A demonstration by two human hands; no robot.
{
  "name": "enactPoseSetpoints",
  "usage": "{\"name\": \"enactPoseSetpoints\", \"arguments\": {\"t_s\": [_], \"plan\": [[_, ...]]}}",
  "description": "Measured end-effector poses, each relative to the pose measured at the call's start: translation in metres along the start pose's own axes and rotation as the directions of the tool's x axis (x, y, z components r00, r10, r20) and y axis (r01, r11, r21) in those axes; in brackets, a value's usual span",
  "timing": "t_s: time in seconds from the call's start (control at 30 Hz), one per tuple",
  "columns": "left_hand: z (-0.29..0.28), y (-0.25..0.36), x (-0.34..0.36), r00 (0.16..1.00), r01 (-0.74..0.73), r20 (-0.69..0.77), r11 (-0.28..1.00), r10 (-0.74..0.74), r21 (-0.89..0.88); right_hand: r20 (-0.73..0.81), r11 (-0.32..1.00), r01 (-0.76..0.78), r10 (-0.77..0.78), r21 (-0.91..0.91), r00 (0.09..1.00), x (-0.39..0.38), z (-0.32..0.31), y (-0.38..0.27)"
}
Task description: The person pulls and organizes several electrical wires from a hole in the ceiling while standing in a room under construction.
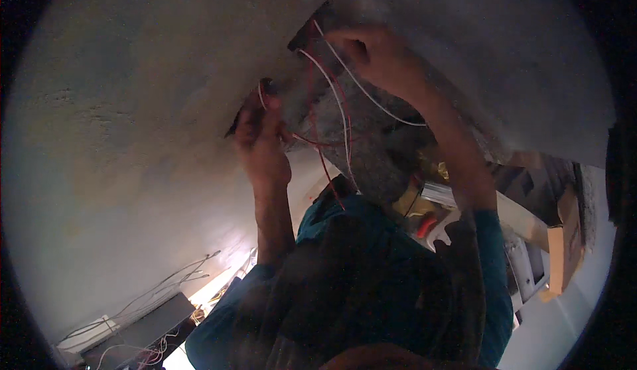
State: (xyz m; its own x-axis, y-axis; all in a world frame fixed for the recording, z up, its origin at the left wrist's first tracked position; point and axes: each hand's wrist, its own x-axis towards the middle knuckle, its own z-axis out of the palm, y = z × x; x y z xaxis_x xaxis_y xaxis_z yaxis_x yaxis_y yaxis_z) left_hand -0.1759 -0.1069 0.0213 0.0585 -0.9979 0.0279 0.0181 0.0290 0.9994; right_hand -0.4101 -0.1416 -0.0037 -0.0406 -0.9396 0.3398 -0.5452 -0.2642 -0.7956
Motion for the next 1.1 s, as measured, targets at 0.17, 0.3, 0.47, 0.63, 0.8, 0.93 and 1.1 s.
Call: {"name": "enactPoseSetpoints", "arguments": {"t_s": [0.17,0.3,0.47,0.63,0.8,0.93,1.1], "plan": [[0.004,0.007,-0.002,1.0,0.01,0.002,0.995,-0.01,0.098,-0.1,0.98,0.127,-0.143,-0.152,0.985,0.009,-0.005,-0.015],[0.005,0.003,-0.004,1.0,0.0,0.005,0.996,-0.001,0.087,-0.058,0.937,0.245,-0.267,-0.249,0.962,0.005,0.001,-0.004],[0.012,0.013,-0.006,1.0,-0.024,-0.006,0.991,0.025,0.133,-0.07,0.939,0.289,-0.306,-0.187,0.949,0.018,0.006,-0.015],[0.003,0.008,-0.003,1.0,0.007,-0.026,0.991,-0.003,0.134,0.047,0.92,0.359,-0.356,-0.159,0.933,0.027,0.013,-0.004],[-0.002,0.004,-0.002,0.997,0.042,-0.071,0.989,-0.033,0.139,0.089,0.891,0.435,-0.427,-0.128,0.9,0.024,0.012,-0.008],[0.0,0.004,-0.003,0.998,0.064,-0.017,0.995,-0.062,0.076,0.106,0.943,0.319,-0.31,-0.091,0.945,0.015,0.009,-0.015],[0.001,0.006,-0.004,0.998,0.047,-0.053,0.997,-0.043,0.068,0.034,0.895,0.283,-0.29,-0.345,0.956,0.017,0.025,-0.014]]}}
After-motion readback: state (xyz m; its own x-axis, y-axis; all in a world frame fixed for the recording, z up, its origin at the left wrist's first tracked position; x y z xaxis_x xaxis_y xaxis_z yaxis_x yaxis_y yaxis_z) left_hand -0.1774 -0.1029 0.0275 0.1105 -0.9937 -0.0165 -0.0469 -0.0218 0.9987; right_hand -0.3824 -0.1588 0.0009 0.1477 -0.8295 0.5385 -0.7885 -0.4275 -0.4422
